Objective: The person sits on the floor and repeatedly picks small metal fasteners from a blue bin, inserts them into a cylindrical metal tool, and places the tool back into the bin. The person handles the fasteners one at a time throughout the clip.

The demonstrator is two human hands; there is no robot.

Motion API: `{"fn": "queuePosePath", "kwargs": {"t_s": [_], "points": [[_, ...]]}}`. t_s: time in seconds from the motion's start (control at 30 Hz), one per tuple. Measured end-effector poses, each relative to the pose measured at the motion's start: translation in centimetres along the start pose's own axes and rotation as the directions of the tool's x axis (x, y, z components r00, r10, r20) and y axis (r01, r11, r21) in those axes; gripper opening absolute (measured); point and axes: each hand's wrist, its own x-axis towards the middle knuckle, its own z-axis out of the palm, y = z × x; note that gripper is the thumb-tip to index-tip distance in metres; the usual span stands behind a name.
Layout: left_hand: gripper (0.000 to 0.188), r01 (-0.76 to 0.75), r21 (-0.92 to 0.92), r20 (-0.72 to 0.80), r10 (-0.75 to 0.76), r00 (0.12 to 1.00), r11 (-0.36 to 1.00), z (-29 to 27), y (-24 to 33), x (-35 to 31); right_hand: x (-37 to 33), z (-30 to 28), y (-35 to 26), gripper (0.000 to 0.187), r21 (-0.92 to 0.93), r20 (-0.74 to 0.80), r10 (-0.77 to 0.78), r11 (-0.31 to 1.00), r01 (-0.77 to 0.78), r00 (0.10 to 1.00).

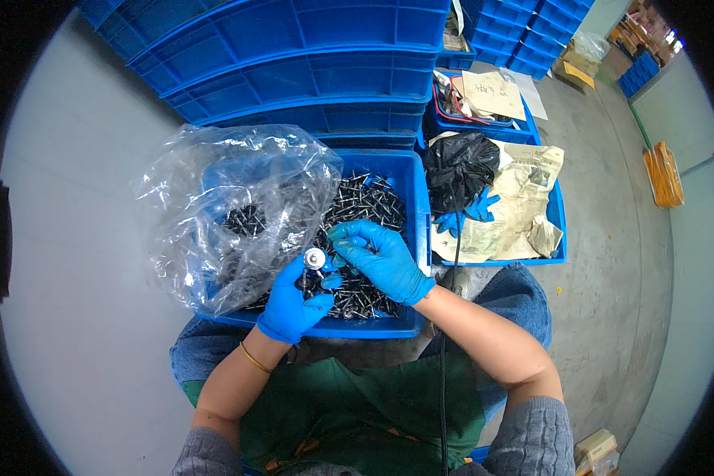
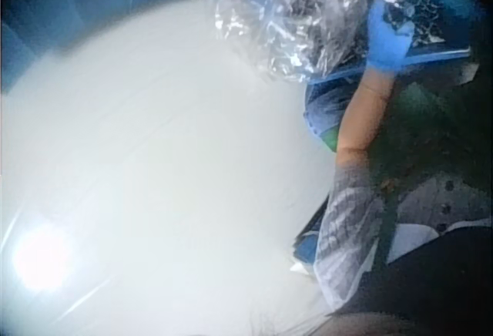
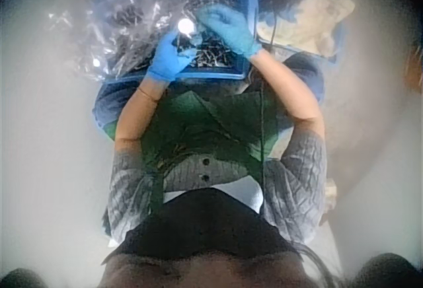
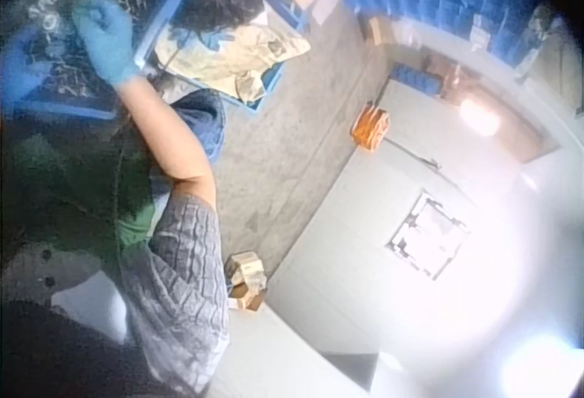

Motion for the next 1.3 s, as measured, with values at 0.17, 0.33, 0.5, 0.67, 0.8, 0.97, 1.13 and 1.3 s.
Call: {"fn": "queuePosePath", "kwargs": {"t_s": [0.17,0.33,0.5,0.67,0.8,0.97,1.13,1.3], "points": [[0.025,-0.229,0.541,-0.045,0.299,0.953,0.809,3.8,-0.1,-0.4,-0.2,0.1,-0.4,0.024,-0.053,0.158,0.082,0.996,-0.074,0.984],[0.025,-0.025,0.118,-0.227,0.051,0.973,0.993,3.4,0.6,0.0,0.4,-0.7,-0.2,0.026,-0.097,0.122,0.114,0.99,-0.102,0.986],[0.019,-0.084,0.06,-0.133,0.091,0.987,0.995,2.6,1.5,0.2,0.5,-0.5,-0.4,0.023,-0.056,0.101,0.095,0.994,-0.09,0.99],[0.014,-0.36,-0.135,-0.358,0.293,0.887,0.923,-2.1,7.4,0.7,2.6,-3.0,0.2,0.025,-0.11,-0.093,0.122,0.985,-0.132,0.988],[0.012,-0.527,-0.166,-0.53,0.376,0.761,0.833,-4.9,11.3,2.7,4.1,-5.5,4.9,0.025,-0.827,0.121,0.102,0.561,0.043,0.987],[0.016,-0.364,0.01,-0.548,0.309,0.777,0.931,-12.7,13.9,4.5,5.6,-2.4,8.5,0.016,-0.976,0.179,0.285,-0.071,0.207,0.941],[0.018,-0.159,0.662,-0.544,0.616,0.57,0.732,-14.7,14.4,6.7,5.8,-2.8,10.4,0.013,-0.969,0.158,0.189,-0.16,0.189,0.969],[0.053,0.319,0.947,-0.129,0.853,0.505,-0.046,-15.9,16.1,9.2,4.1,-2.0,4.4,0.014,-0.976,0.217,0.015,0.002,0.217,0.976]]}}
